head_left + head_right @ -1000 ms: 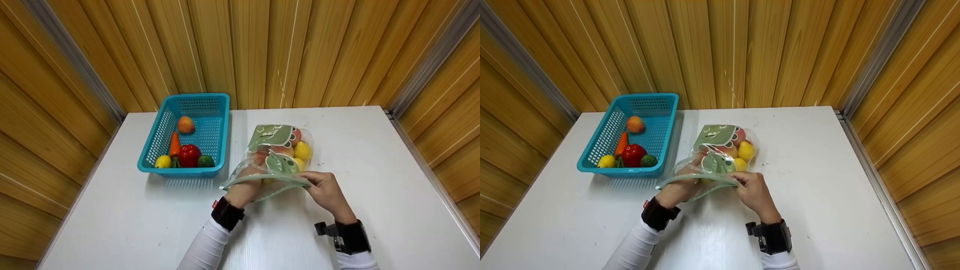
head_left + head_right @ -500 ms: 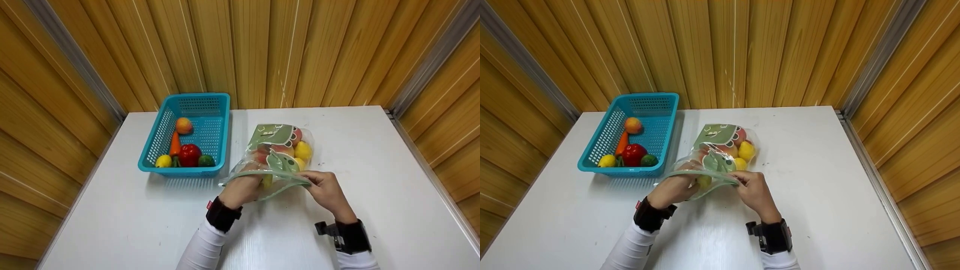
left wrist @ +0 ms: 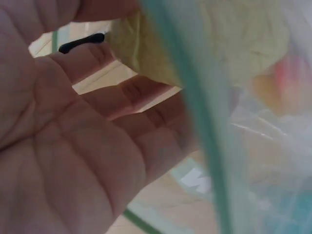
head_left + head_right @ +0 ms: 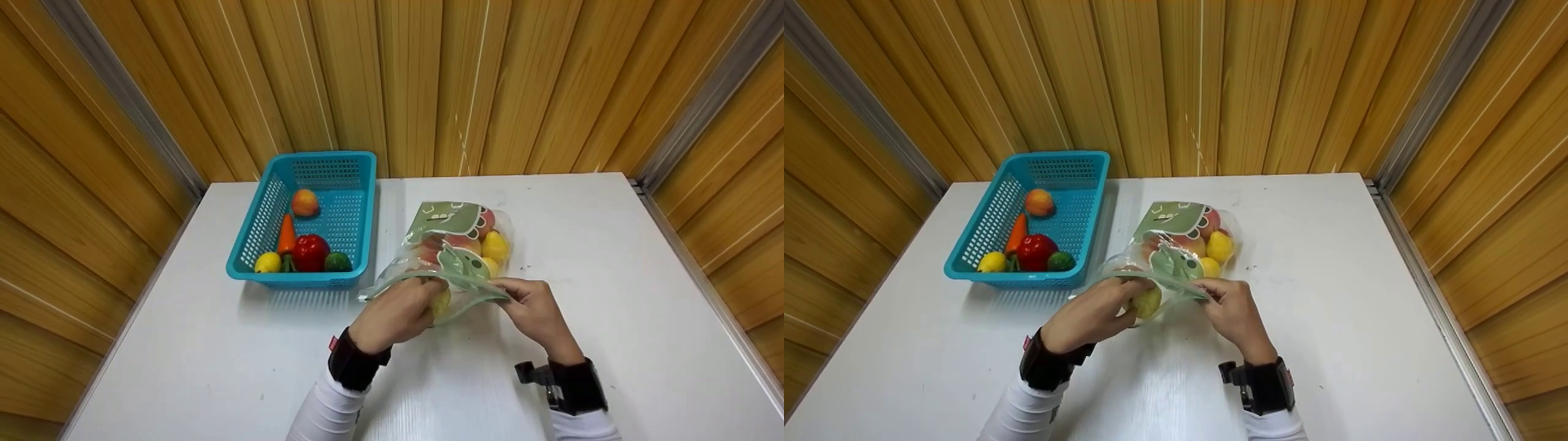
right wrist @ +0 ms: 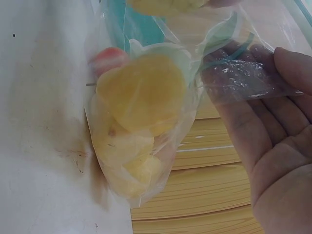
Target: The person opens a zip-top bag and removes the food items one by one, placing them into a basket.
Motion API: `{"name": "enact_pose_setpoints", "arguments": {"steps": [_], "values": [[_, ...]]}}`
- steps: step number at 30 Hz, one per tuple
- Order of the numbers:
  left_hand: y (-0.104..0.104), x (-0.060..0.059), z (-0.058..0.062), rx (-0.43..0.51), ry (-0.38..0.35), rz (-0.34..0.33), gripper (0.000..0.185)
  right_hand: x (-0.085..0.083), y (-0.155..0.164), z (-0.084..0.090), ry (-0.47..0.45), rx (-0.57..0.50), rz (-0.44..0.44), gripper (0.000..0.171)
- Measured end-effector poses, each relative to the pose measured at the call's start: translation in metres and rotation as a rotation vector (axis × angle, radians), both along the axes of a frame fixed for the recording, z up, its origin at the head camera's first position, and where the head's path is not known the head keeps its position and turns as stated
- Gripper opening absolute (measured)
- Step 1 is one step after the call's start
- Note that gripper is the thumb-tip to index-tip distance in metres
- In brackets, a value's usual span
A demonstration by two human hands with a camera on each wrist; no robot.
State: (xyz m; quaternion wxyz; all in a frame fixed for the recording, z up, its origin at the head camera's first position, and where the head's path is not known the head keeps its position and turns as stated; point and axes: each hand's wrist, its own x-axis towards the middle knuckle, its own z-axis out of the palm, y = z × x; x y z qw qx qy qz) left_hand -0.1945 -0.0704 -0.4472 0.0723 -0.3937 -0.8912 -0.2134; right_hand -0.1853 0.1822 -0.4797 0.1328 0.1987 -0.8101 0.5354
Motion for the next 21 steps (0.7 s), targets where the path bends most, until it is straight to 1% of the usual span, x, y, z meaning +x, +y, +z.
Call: {"name": "enact_pose_setpoints", "arguments": {"steps": [5, 10, 12, 16, 19, 21], "values": [[-0.002, 0.005, 0.006, 0.018, 0.033, -0.031, 0.027, 0.000, 0.000, -0.001, -0.002, 0.017, -0.021, 0.019], [-0.004, 0.012, 0.011, 0.007, 0.077, -0.035, 0.033, -0.001, 0.000, -0.001, 0.012, 0.021, -0.025, 0.019], [-0.005, 0.015, 0.014, -0.001, 0.080, -0.037, 0.035, -0.001, 0.000, -0.001, 0.021, 0.020, -0.024, 0.019], [-0.005, 0.021, 0.021, 0.002, 0.048, -0.047, 0.039, -0.001, 0.000, -0.001, 0.030, 0.018, -0.023, 0.019], [-0.008, 0.025, 0.026, 0.035, 0.050, -0.068, 0.046, -0.001, -0.001, -0.001, 0.034, 0.017, -0.024, 0.018], [-0.012, 0.027, 0.029, 0.075, 0.059, -0.099, 0.051, -0.001, -0.001, -0.002, 0.035, 0.013, -0.023, 0.018]]}}
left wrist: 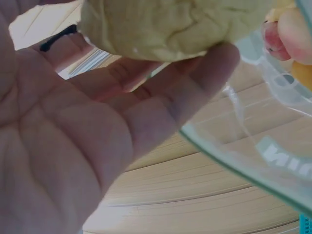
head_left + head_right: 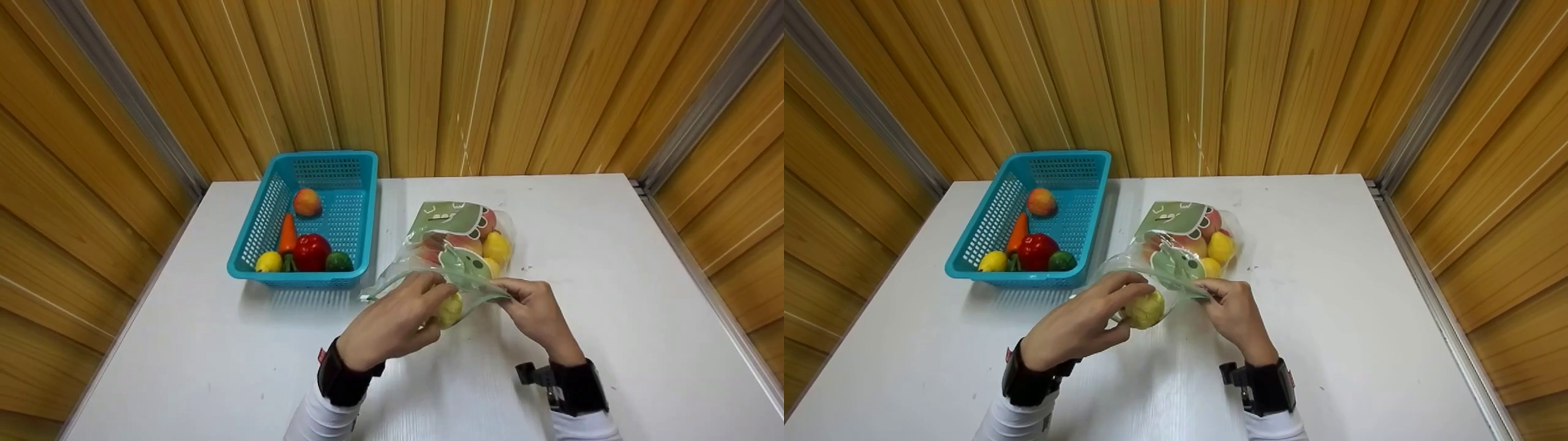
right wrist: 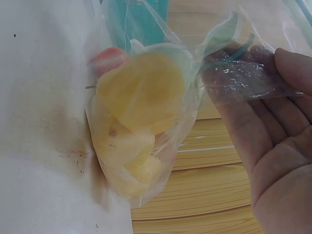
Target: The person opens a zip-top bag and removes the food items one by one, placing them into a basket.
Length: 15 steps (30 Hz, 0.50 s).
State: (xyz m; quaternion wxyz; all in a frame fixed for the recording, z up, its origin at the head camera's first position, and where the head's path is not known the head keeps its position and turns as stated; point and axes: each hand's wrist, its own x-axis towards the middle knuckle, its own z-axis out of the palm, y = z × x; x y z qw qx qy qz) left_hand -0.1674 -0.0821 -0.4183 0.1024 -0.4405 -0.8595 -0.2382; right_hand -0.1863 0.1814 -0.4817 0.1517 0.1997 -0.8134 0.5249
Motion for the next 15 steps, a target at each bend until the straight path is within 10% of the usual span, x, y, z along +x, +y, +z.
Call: {"name": "enact_pose_setpoints", "arguments": {"steps": [9, 15], "values": [[-0.014, -0.003, 0.009, 0.239, -0.149, -0.189, 0.061, -0.001, 0.001, 0.000, -0.012, -0.007, 0.016, 0.017], [-0.015, -0.013, 0.006, 0.393, -0.094, -0.207, 0.055, -0.001, 0.001, 0.002, -0.028, 0.013, -0.011, 0.018]]}}
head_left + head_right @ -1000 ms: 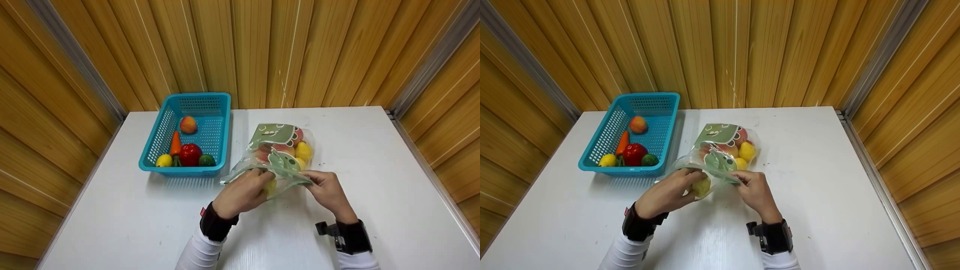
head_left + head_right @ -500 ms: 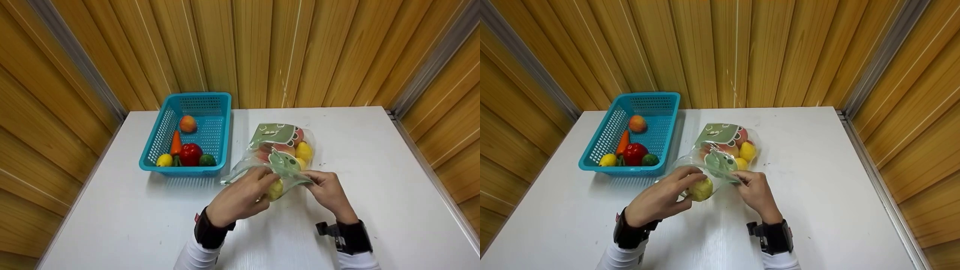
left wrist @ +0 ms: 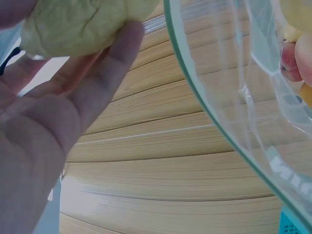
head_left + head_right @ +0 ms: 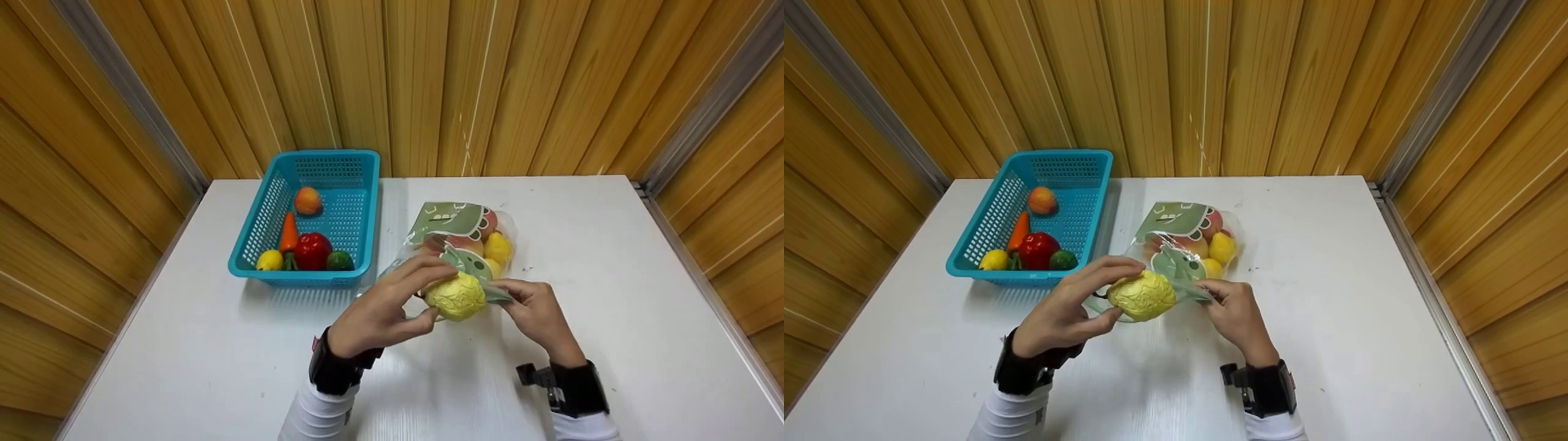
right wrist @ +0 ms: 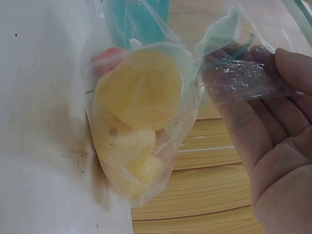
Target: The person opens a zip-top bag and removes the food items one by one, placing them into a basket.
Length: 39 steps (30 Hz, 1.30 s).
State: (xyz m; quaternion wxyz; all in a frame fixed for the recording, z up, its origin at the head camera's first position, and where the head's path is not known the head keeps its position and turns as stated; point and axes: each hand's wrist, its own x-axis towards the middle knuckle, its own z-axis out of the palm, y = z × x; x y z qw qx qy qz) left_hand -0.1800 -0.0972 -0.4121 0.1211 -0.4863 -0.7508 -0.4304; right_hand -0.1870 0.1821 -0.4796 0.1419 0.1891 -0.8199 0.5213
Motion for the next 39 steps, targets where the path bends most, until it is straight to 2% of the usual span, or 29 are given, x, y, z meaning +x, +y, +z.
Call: {"name": "enact_pose_setpoints", "arguments": {"steps": [5, 13, 22, 26, 29, 32, 35, 39], "values": [[-0.004, -0.009, -0.004, 0.107, -0.004, 0.052, 0.055, 0.001, 0.000, 0.001, -0.004, 0.010, -0.010, 0.019], [-0.014, -0.023, -0.010, 0.202, -0.014, 0.231, 0.051, 0.001, -0.001, 0.001, -0.022, -0.008, -0.016, 0.018], [-0.029, -0.043, -0.021, 0.316, -0.083, 0.491, 0.048, 0.000, 0.000, 0.001, 0.005, 0.002, 0.001, 0.019], [-0.034, -0.050, -0.026, 0.353, -0.084, 0.669, 0.045, 0.000, -0.001, 0.001, 0.008, 0.007, -0.004, 0.018], [-0.036, -0.054, -0.030, 0.349, -0.087, 0.806, 0.044, 0.000, -0.001, 0.001, 0.002, 0.007, -0.006, 0.019], [-0.040, -0.058, -0.035, 0.313, -0.107, 0.905, 0.043, 0.000, -0.001, 0.001, -0.003, 0.003, -0.004, 0.019], [-0.043, -0.063, -0.042, 0.253, -0.126, 0.971, 0.043, 0.001, -0.001, 0.001, -0.008, -0.004, 0.003, 0.020], [-0.046, -0.069, -0.051, 0.169, -0.183, 1.024, 0.043, 0.000, -0.001, 0.001, -0.011, -0.011, 0.005, 0.019]]}}
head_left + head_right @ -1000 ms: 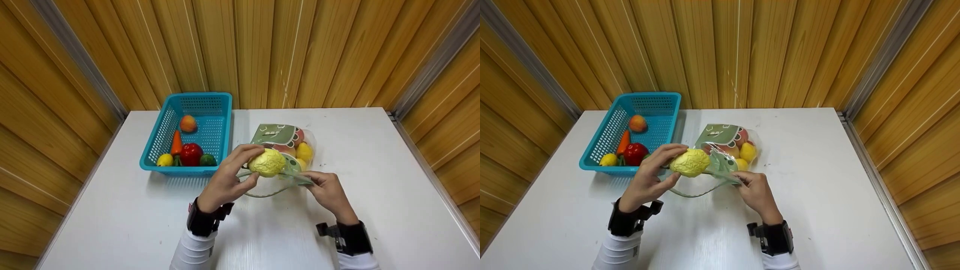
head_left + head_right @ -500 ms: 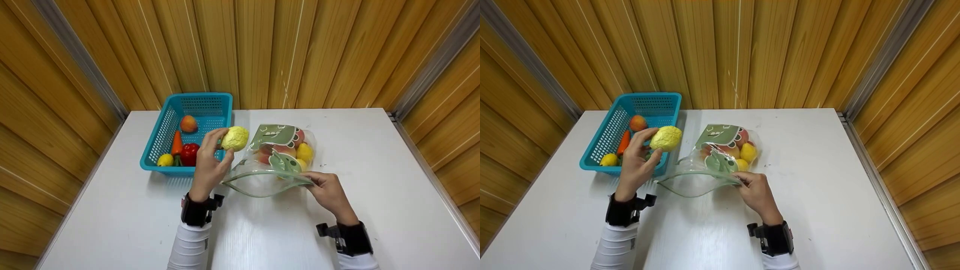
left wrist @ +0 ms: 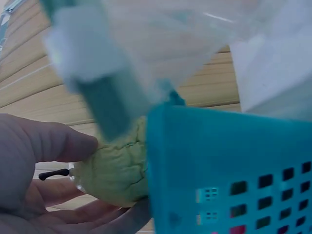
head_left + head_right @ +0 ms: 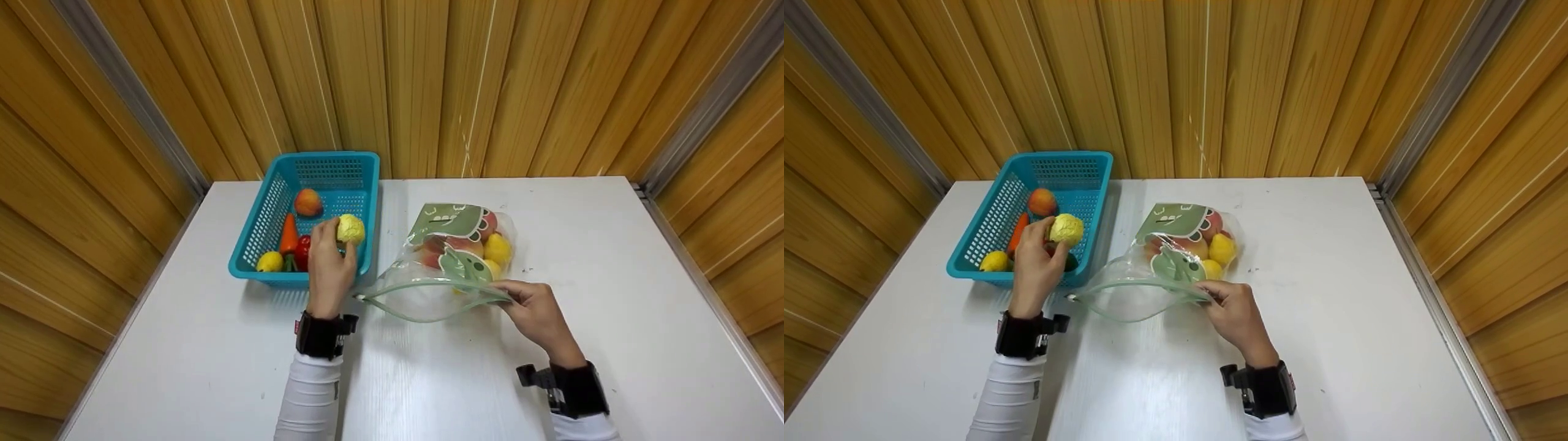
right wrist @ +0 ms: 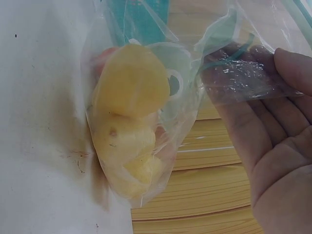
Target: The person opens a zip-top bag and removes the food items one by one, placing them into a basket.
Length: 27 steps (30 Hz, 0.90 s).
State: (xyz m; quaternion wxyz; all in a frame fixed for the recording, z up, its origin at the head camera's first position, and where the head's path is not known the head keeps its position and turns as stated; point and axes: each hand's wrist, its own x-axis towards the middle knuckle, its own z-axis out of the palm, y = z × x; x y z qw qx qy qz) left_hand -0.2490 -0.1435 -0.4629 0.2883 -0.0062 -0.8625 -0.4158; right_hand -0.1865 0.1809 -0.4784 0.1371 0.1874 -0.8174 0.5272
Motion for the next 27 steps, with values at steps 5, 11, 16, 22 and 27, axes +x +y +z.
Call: {"name": "enact_pose_setpoints", "arguments": {"steps": [5, 11, 16, 22, 27], "values": [[-0.001, -0.006, -0.010, -0.024, -0.113, 0.012, 0.045, 0.000, 0.000, 0.000, -0.001, -0.001, -0.004, 0.020], [-0.001, -0.010, -0.021, -0.072, -0.125, 0.006, 0.043, 0.000, 0.001, 0.000, -0.023, -0.006, -0.003, 0.019], [-0.002, -0.012, -0.024, -0.101, -0.144, -0.001, 0.045, 0.001, 0.001, 0.001, -0.027, -0.006, 0.002, 0.017], [-0.002, -0.012, -0.023, -0.114, -0.184, -0.011, 0.046, 0.001, 0.001, 0.001, -0.024, -0.014, 0.006, 0.017], [0.000, -0.011, -0.023, -0.115, -0.186, -0.017, 0.042, 0.001, 0.001, 0.001, -0.009, -0.010, 0.003, 0.018]]}}
